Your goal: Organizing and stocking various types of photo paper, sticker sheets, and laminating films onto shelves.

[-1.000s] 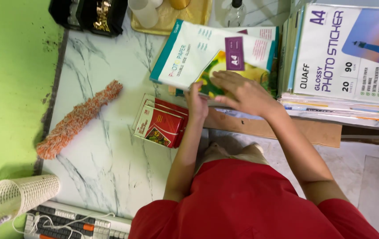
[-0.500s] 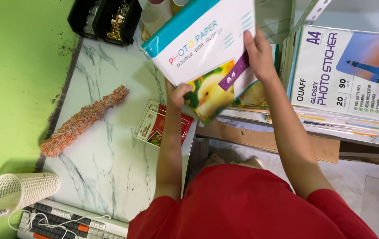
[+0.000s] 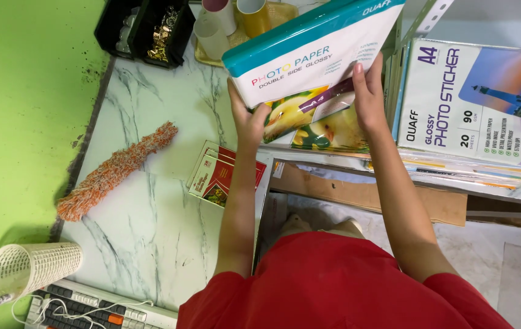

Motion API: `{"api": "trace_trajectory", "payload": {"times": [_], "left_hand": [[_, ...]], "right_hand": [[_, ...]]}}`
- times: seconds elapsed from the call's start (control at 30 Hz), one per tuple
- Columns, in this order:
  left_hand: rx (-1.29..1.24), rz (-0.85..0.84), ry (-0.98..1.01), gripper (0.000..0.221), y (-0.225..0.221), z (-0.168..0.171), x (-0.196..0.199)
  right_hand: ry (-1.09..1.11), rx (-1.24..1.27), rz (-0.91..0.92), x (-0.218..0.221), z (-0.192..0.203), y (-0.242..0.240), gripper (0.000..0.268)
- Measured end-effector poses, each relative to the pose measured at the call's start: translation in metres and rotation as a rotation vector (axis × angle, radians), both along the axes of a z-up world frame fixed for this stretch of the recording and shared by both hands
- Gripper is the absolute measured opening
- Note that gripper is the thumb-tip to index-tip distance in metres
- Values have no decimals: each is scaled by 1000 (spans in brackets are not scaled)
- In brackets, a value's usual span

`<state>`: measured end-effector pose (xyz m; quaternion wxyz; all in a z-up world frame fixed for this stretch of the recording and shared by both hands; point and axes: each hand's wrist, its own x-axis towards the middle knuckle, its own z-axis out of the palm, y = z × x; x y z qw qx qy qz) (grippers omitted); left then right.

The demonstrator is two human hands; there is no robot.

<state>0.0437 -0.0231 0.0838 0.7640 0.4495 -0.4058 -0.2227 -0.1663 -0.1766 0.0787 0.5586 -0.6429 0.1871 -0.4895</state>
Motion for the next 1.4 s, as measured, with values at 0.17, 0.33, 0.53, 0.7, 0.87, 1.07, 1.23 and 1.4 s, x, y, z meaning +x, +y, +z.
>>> {"api": "trace_trajectory", "payload": {"times": [0.17, 0.33, 0.53, 0.7, 0.87, 1.07, 1.23, 1.4], "left_hand": [[-1, 107, -62, 79, 5, -37, -16], [49, 163, 22, 63, 3, -82, -21], [99, 232, 64, 54, -7, -109, -23], [78, 340, 55, 54, -5, -98, -31], [125, 391, 136, 51, 1, -65, -58], [161, 326, 222, 46, -8, -13, -98], [224, 216, 279, 45, -39, 10, -146], [291, 110, 256, 45, -82, 3, -204]], "right_hand": [[120, 41, -19, -7, -7, -1, 49], [116, 190, -30, -8, -32, -5, 59], [214, -40, 31, -5, -45, 0, 72], [337, -49, -68, -11, -51, 6, 58], [485, -145, -227, -35, -1, 38, 47], [621, -224, -174, -105, 47, 19, 33], [571, -324, -306, -170, 73, 13, 31], [479, -363, -469, -238, 68, -1, 27]]}}
